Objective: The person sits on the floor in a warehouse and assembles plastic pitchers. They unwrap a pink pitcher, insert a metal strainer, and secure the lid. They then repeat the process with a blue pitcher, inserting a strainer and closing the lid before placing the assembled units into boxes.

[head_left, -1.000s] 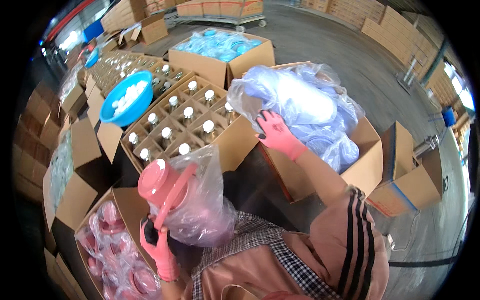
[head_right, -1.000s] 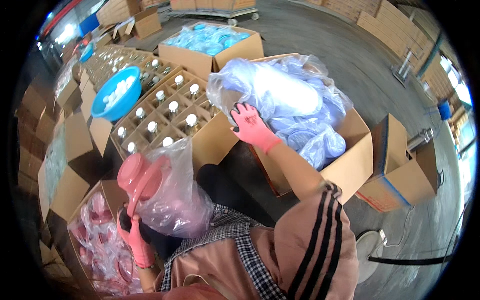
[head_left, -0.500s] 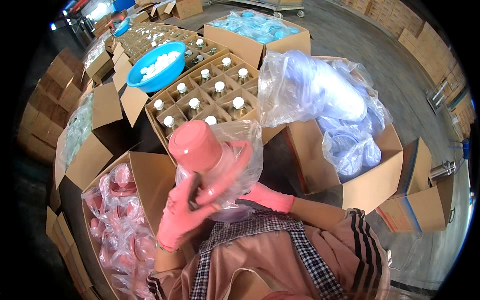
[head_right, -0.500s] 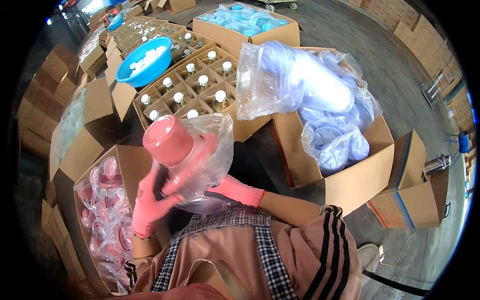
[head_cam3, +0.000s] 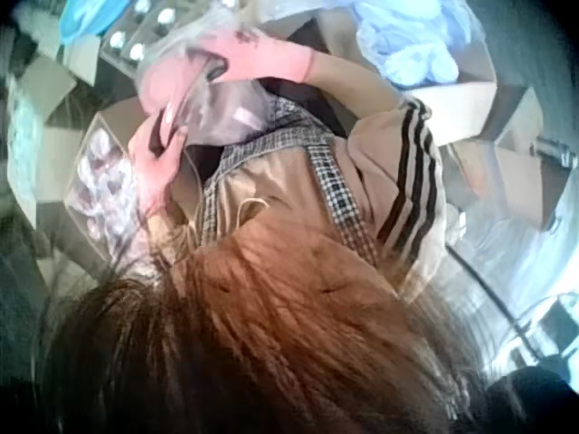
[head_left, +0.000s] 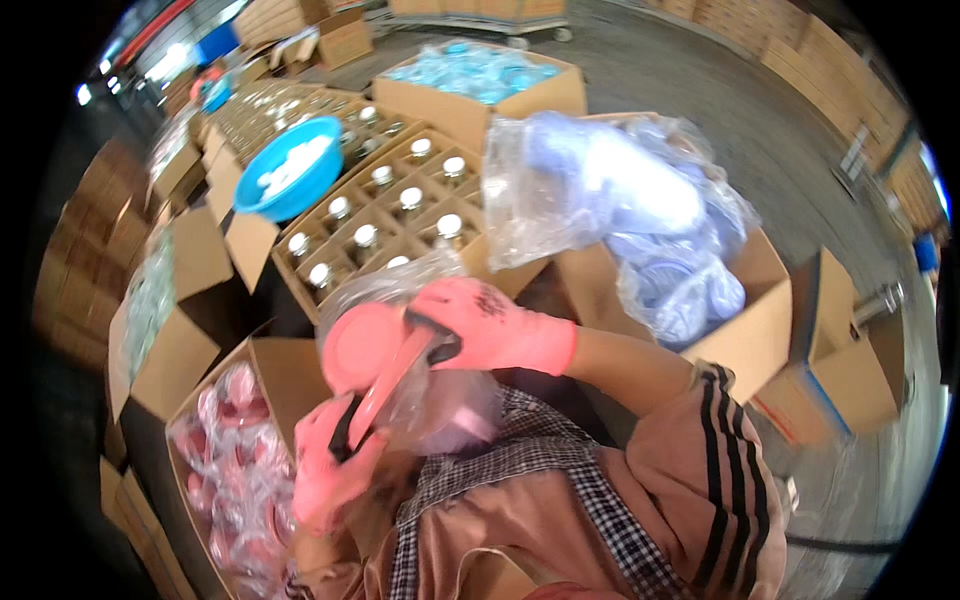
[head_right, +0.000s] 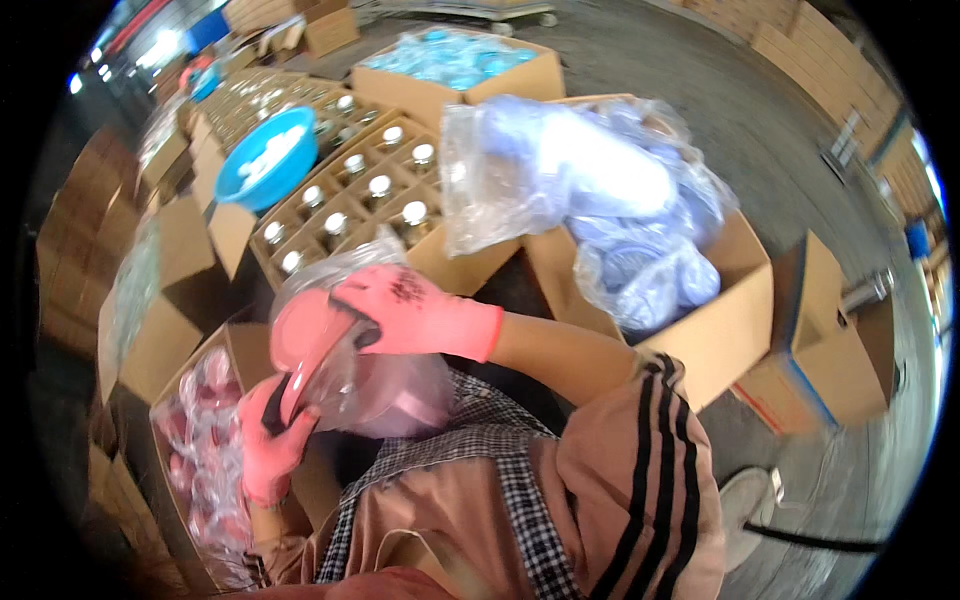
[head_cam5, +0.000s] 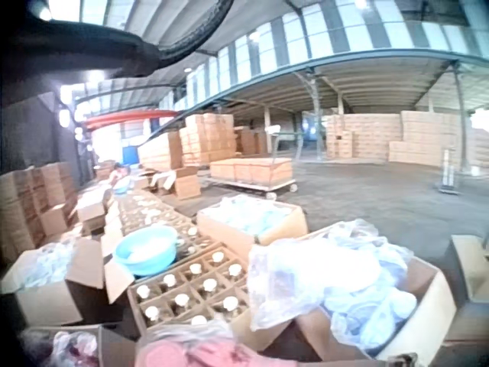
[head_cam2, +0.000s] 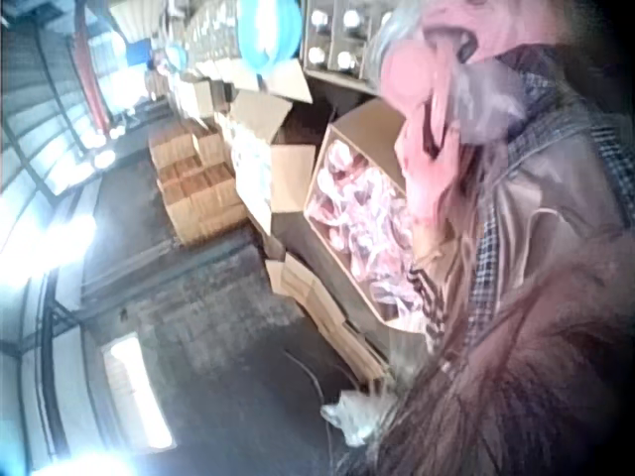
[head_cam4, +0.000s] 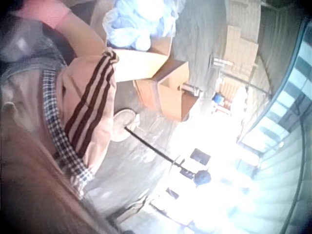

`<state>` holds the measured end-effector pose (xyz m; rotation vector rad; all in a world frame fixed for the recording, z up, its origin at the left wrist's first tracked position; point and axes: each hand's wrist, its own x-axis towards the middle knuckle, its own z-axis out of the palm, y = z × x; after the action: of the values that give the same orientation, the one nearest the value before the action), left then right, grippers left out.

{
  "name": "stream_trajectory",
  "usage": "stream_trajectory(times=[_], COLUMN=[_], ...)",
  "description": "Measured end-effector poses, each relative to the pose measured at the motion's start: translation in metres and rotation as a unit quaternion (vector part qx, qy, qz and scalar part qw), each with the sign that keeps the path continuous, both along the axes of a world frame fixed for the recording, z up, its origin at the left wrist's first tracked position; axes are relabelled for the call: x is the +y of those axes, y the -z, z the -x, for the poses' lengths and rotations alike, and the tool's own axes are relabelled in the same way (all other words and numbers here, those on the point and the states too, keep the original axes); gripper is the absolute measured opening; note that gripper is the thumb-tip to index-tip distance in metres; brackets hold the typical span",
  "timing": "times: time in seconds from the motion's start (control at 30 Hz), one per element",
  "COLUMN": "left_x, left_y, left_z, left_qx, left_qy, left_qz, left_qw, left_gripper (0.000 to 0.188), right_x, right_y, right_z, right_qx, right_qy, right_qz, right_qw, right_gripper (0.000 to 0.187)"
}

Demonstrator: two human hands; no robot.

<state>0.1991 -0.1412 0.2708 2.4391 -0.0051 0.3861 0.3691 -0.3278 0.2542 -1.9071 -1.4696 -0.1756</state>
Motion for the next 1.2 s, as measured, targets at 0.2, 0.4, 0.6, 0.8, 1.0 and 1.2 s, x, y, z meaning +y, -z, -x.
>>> stream_trajectory(times=[0.2, 0.4, 0.6, 0.8, 1.0, 1.2], left_x=[0.013, 0.041, 0.043, 0.035, 0.043, 0.043], left_y=[-0.008, -0.025, 0.028, 0.042, 0.049, 0.049], left_z=[-0.015, -0.054, -0.088, -0.110, -0.108, -0.104], left_qx=[-0.209, -0.297, -0.186, -0.146, -0.123, -0.103], left_qy=[0.053, 0.009, 0.010, 0.040, 0.006, -0.043], left_qz=[0.128, 0.219, 0.233, 0.248, 0.249, 0.236], left_qw=[0.968, 0.930, 0.955, 0.957, 0.961, 0.965], left_gripper=[0.057, 0.049, 0.042, 0.040, 0.038, 0.037], right_x=[-0.028, -0.117, -0.241, -0.360, -0.423, -0.438], right_y=[-0.067, -0.170, -0.248, -0.263, -0.150, -0.079], right_z=[0.014, 0.017, 0.014, -0.017, -0.063, -0.055], right_qx=[0.274, 0.238, -0.269, -0.227, -0.230, -0.130], right_qy=[-0.027, 0.414, 0.586, 0.724, 0.806, 0.817], right_qz=[0.131, -0.045, -0.075, -0.203, -0.151, -0.058], right_qw=[0.952, 0.878, 0.761, 0.619, 0.524, 0.559], right_gripper=[0.041, 0.049, 0.023, 0.032, 0.031, 0.025])
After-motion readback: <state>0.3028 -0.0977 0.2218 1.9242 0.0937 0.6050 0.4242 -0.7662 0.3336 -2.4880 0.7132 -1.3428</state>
